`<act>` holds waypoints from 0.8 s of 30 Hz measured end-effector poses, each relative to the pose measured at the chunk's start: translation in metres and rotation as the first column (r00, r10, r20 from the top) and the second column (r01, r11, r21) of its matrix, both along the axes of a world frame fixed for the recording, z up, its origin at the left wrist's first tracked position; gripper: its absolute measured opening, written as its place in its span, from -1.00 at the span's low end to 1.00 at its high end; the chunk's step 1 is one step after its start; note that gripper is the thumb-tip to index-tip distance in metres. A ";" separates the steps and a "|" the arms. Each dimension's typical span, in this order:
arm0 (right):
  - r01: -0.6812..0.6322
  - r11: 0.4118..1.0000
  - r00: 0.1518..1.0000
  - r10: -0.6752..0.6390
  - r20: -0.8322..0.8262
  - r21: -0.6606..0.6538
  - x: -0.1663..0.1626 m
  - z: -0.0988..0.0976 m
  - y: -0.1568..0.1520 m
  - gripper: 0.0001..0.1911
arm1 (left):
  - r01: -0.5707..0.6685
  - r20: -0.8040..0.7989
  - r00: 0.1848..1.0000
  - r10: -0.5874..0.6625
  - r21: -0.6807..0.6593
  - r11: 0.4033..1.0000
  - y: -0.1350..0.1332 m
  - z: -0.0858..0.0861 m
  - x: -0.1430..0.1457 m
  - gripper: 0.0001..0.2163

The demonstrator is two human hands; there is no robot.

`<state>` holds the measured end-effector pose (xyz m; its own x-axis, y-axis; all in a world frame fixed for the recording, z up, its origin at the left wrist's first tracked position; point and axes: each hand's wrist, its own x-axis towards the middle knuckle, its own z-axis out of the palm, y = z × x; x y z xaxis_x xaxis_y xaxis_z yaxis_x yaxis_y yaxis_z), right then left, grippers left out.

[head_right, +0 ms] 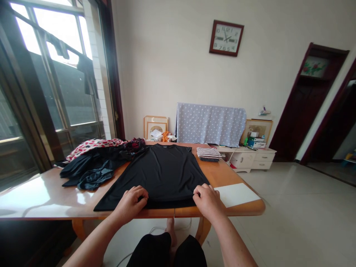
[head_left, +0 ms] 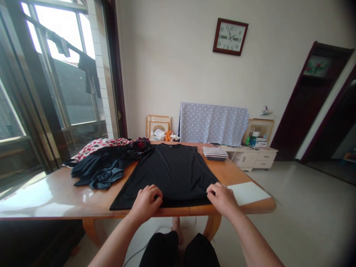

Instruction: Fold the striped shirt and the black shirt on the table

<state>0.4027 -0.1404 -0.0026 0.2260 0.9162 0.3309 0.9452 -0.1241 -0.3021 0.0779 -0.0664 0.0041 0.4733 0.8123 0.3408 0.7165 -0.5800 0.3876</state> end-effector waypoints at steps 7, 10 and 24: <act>-0.055 0.990 0.998 0.057 0.014 -0.133 0.002 0.005 -0.006 -0.81 | 0.045 0.030 0.999 -0.044 -0.041 0.998 0.005 0.002 -0.012 -0.82; -0.022 0.996 1.000 0.022 -0.004 -0.082 0.005 0.009 -0.001 -0.78 | 0.002 0.057 0.998 -0.002 0.002 1.000 0.018 0.002 -0.015 -0.81; -0.090 0.996 0.956 0.078 -0.283 -0.027 0.030 0.005 0.109 -0.83 | -0.348 -0.167 0.921 0.351 0.046 0.936 0.132 -0.009 -0.024 -0.64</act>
<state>0.4328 -0.0318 0.0021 0.2266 0.9468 0.2284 0.8299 -0.0650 -0.5540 0.0537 0.0660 -0.0050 0.2122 0.9320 0.2939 0.9289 -0.2858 0.2354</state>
